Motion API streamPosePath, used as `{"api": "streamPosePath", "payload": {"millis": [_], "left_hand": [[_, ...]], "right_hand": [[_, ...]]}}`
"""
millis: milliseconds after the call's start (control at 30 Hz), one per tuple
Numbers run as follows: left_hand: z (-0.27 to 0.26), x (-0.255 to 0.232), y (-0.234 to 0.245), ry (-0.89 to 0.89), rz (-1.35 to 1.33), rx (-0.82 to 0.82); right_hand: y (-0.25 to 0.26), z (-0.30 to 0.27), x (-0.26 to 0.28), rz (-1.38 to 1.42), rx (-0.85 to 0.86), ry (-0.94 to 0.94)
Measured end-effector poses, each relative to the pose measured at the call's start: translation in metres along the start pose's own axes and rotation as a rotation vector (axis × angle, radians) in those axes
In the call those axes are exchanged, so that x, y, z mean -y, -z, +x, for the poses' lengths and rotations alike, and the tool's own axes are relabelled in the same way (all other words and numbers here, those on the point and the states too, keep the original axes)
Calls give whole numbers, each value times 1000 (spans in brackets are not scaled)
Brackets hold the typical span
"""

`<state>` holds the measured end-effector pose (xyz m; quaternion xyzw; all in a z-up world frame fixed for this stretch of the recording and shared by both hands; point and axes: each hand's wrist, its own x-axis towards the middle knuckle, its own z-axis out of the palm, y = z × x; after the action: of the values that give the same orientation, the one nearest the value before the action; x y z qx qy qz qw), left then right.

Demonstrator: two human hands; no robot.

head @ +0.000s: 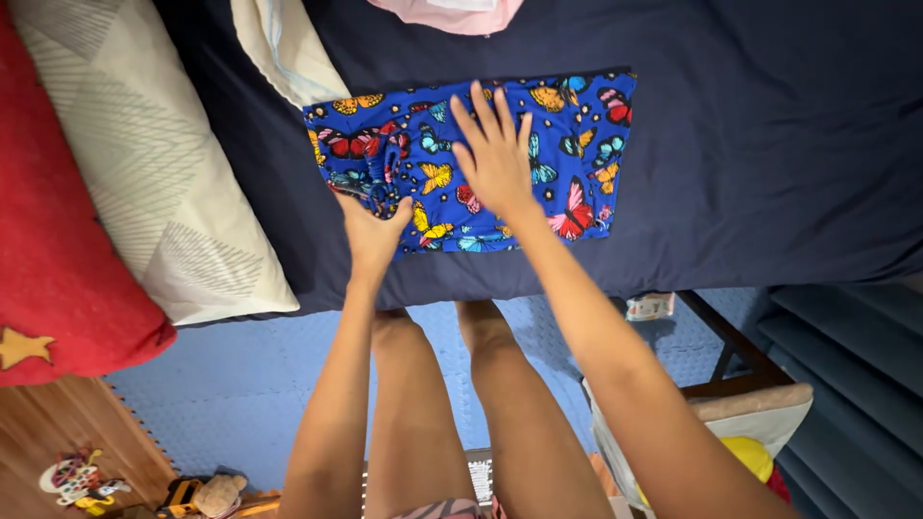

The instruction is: Folding children's clothes and organizing them into a dresser and on a bed.

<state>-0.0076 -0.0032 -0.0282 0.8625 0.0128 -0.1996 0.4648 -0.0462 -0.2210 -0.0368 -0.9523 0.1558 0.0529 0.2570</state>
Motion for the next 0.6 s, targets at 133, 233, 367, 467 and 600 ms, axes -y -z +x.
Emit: {"api": "streamPosePath", "payload": {"millis": [133, 233, 367, 467, 600], "left_hand": [[-23, -50, -29, -55, -144, 26], [-50, -114, -66, 102, 83, 95], [-67, -163, -139, -101, -21, 342], [-79, -147, -186, -183, -55, 468], [-84, -118, -184, -353, -53, 410]], "right_hand": [[9, -9, -36, 129, -24, -4], [44, -30, -60, 620, -66, -108], [92, -50, -95, 1693, 142, -689], [94, -58, -123, 1522, 88, -641], [87, -58, -137, 1218, 84, -551]]}}
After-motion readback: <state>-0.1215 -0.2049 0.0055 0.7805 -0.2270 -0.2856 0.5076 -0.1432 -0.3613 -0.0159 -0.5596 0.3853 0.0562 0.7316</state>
